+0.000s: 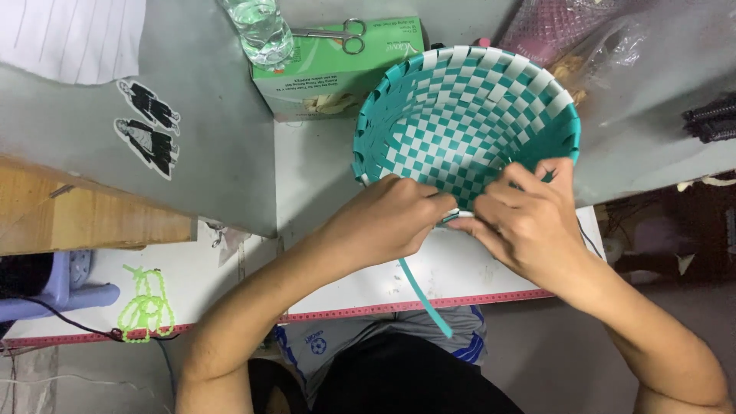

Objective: Finishing the rim of a woven plastic basket by manually tucking the loose ends of the plastic strips back into the weave.

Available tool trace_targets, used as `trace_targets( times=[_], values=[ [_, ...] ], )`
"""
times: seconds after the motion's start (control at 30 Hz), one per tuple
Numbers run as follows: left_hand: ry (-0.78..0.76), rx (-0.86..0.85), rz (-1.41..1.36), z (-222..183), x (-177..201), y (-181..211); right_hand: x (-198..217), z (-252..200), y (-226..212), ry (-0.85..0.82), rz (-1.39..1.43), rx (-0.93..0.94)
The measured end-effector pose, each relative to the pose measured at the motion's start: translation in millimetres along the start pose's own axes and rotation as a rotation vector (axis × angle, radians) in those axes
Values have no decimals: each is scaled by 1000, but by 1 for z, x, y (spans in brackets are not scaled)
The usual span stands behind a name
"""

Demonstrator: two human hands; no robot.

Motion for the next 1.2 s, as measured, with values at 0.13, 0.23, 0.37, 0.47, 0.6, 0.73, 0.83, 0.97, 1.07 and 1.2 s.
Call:
trace_targets(
  times=[0.13,0.23,0.37,0.47,0.6,0.73,0.83,0.97,1.07,1.2],
  values=[
    [32,-29,168,-3,4,4,3,2,0,13,-51,54],
    [119,-90,299,-6,17,11,6,3,1,-30,-40,48],
    [33,-55,160,-7,17,11,5,3,-7,-97,-59,61],
    [-39,-20,125,-5,15,8,6,6,-12,-77,21,50],
    [-95,5,103,-3,13,5,7,8,-14,-35,59,51],
    [-78,1,86,-1,14,6,4,7,-10,-43,14,45],
    [-74,-10,81,-1,17,7,4,6,-10,-54,26,7],
    [-38,3,-21,-2,26,10,4,6,-12,-32,33,7],
    [-50,4,-36,-2,28,11,4,6,-13,-25,61,13],
    [-69,11,-25,-2,26,12,6,6,-13,-34,99,0]
  ],
)
Point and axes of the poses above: each hand's wrist, its own z-axis towards the middle knuckle, its own x-axis out of the back of the hand, y = z × x, the point moved 5 cm from there along z, towards the middle knuckle, and after that the axes turned 2 degrees about y, right-handed, at the moved point
